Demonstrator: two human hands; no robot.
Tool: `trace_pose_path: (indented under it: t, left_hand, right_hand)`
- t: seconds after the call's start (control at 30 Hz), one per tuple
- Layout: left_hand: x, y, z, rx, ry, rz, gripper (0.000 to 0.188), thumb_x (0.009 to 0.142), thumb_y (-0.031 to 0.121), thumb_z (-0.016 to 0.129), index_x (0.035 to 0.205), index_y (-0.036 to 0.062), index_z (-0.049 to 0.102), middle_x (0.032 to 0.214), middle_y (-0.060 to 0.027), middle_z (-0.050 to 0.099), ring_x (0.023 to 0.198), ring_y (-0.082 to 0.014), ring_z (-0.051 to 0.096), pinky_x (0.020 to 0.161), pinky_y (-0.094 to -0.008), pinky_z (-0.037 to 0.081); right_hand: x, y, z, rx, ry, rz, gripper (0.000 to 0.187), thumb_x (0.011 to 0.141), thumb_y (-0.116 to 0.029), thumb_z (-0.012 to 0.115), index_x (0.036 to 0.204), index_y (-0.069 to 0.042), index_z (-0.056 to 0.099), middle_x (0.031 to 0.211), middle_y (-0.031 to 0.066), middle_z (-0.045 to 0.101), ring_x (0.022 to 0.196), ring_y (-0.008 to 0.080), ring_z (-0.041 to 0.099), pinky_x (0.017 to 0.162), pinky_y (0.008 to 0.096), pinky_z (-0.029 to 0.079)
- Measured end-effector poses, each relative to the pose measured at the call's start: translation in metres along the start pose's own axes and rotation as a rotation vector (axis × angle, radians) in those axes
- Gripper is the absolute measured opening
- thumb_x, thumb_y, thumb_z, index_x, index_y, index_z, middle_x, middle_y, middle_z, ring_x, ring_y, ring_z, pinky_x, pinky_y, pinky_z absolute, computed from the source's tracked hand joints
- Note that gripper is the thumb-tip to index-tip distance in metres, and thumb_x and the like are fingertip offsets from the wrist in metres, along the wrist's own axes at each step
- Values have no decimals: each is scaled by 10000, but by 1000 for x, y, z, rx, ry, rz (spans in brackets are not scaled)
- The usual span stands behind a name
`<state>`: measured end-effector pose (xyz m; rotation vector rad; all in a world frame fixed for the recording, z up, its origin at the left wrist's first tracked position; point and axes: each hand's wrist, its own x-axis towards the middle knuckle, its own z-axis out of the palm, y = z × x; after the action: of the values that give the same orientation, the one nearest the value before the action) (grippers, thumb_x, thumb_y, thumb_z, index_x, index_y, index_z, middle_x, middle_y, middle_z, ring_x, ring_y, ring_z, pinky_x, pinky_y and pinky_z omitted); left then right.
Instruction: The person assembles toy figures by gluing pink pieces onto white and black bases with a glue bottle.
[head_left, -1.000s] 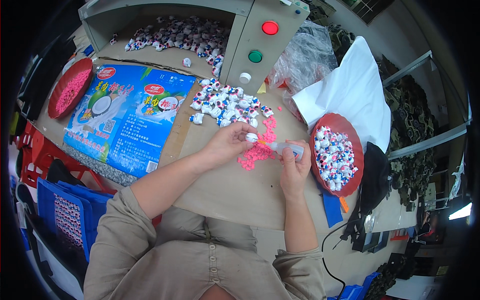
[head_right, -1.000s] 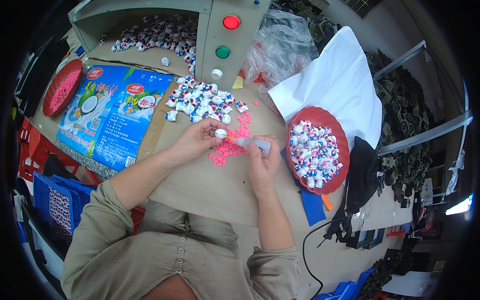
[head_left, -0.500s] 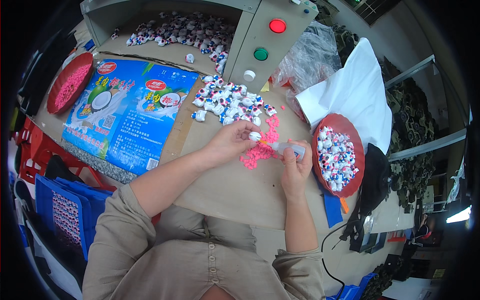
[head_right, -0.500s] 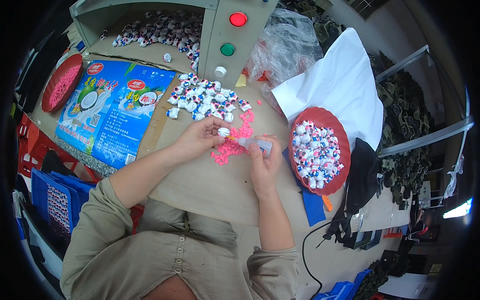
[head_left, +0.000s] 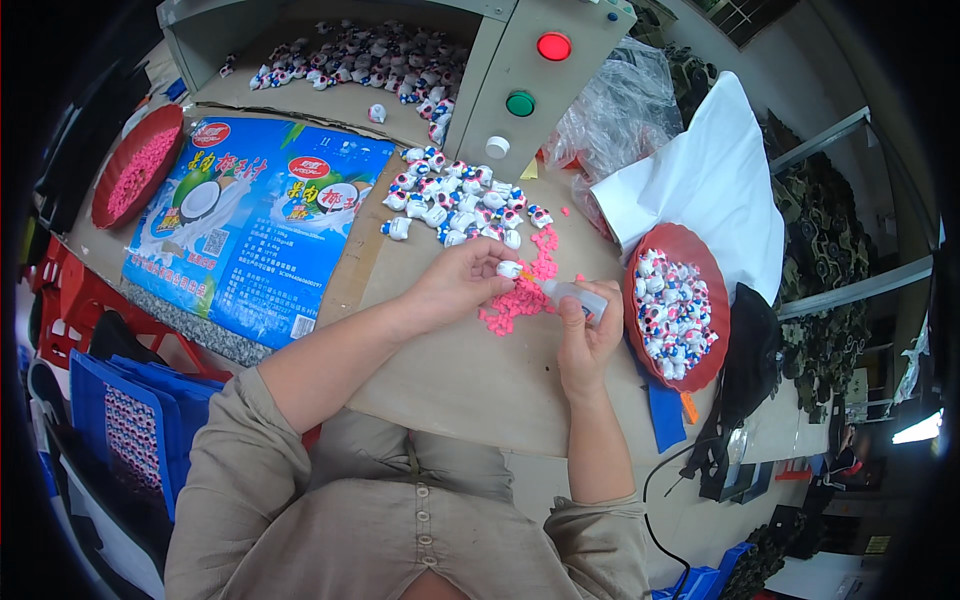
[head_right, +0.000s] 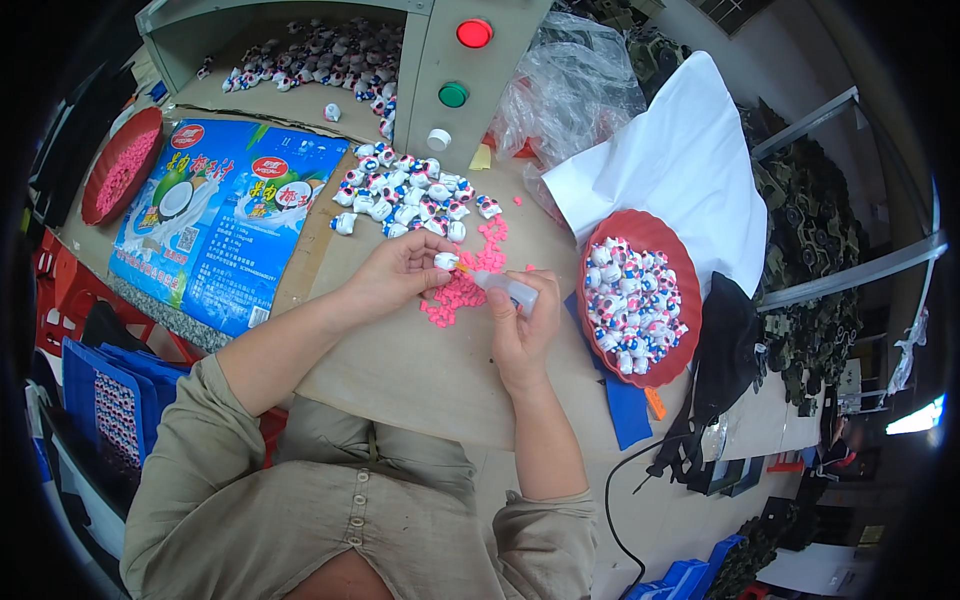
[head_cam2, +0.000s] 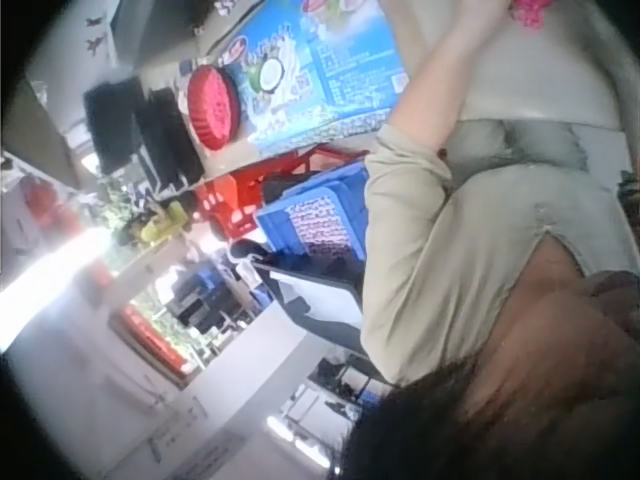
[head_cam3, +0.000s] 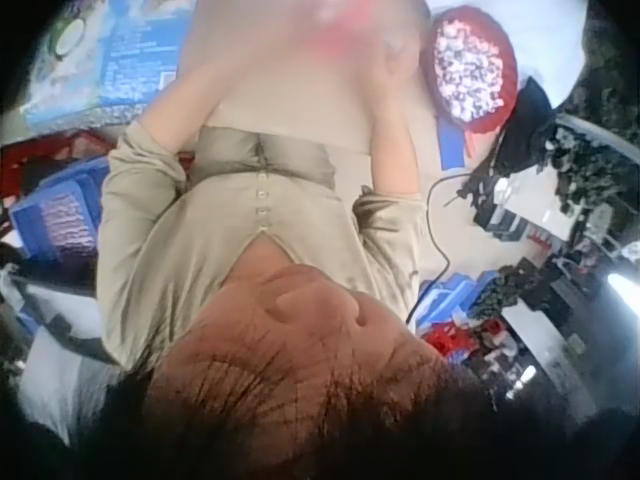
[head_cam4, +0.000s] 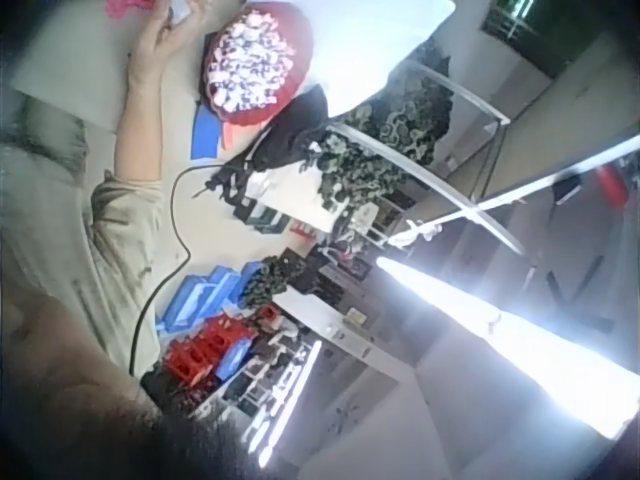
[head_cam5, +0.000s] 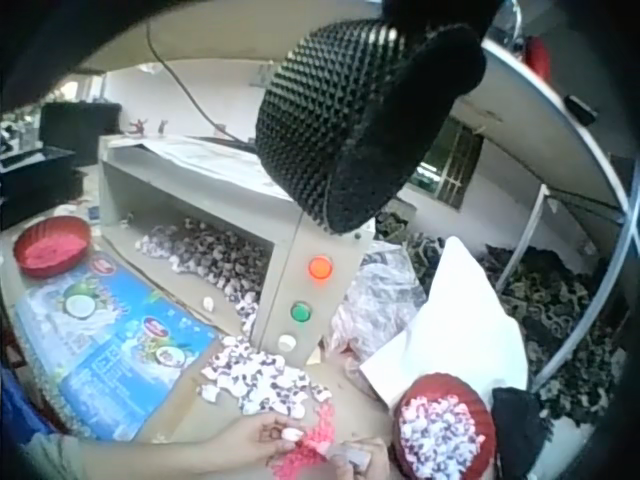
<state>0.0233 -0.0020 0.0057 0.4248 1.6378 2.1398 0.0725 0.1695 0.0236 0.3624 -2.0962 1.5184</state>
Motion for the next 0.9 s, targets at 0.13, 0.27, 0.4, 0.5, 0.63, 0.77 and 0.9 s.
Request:
trace_pose_path:
  t: [0.13, 0.27, 0.4, 0.5, 0.63, 0.77, 0.9]
  left_hand:
    - [0, 0, -1, 19, 15, -25, 258, 796, 25, 548, 1036, -7, 460, 855, -38, 536, 745, -70, 534, 620, -211, 471]
    - [0, 1, -1, 5, 13, -31, 263, 794, 29, 553, 1038, -6, 459, 840, -34, 530, 732, -68, 530, 611, -216, 475]
    - [0, 0, -1, 3, 13, -17, 262, 793, 26, 553, 1036, -2, 458, 846, -34, 531, 754, -74, 532, 620, -223, 482]
    - [1, -1, -1, -2, 13, -12, 260, 791, 21, 552, 1033, 1, 458, 862, -35, 533, 783, -82, 533, 637, -226, 486]
    - [1, -2, -1, -8, 11, -1, 256, 788, 16, 552, 1027, 4, 460, 884, -37, 535, 805, -86, 534, 649, -226, 486]
    - [2, -3, -1, -18, 21, 12, 254, 786, 9, 551, 1024, 3, 462, 872, -34, 533, 792, -80, 532, 645, -220, 474]
    - [3, -5, -2, 0, 21, 33, 259, 785, 5, 551, 1028, 2, 459, 861, -31, 532, 777, -74, 532, 636, -212, 463]
  right_hand:
    - [0, 1, -1, -33, -4, -31, 210, 787, -148, 594, 871, -4, 466, 802, 69, 440, 741, 155, 431, 684, 264, 359]
    - [1, -3, -1, -29, 9, -2, 204, 789, -145, 591, 865, -3, 467, 789, 65, 437, 712, 143, 438, 627, 246, 366]
    - [1, -1, -2, 14, 15, 45, 195, 792, -137, 588, 861, -3, 464, 776, 59, 429, 669, 125, 443, 562, 225, 363]
    - [2, -4, -2, 14, 11, 48, 186, 795, -129, 581, 854, -2, 459, 776, 57, 427, 653, 116, 443, 554, 223, 363]
    - [1, -3, -2, 30, 8, 76, 179, 798, -121, 575, 852, -2, 453, 776, 57, 426, 645, 111, 446, 549, 220, 364]
    - [1, -5, -1, 88, 3, 107, 179, 799, -118, 574, 857, -3, 450, 773, 55, 426, 648, 109, 448, 551, 217, 365]
    - [1, -4, 0, 81, -8, 93, 171, 800, -110, 571, 861, -4, 452, 764, 53, 427, 659, 109, 446, 562, 216, 366]
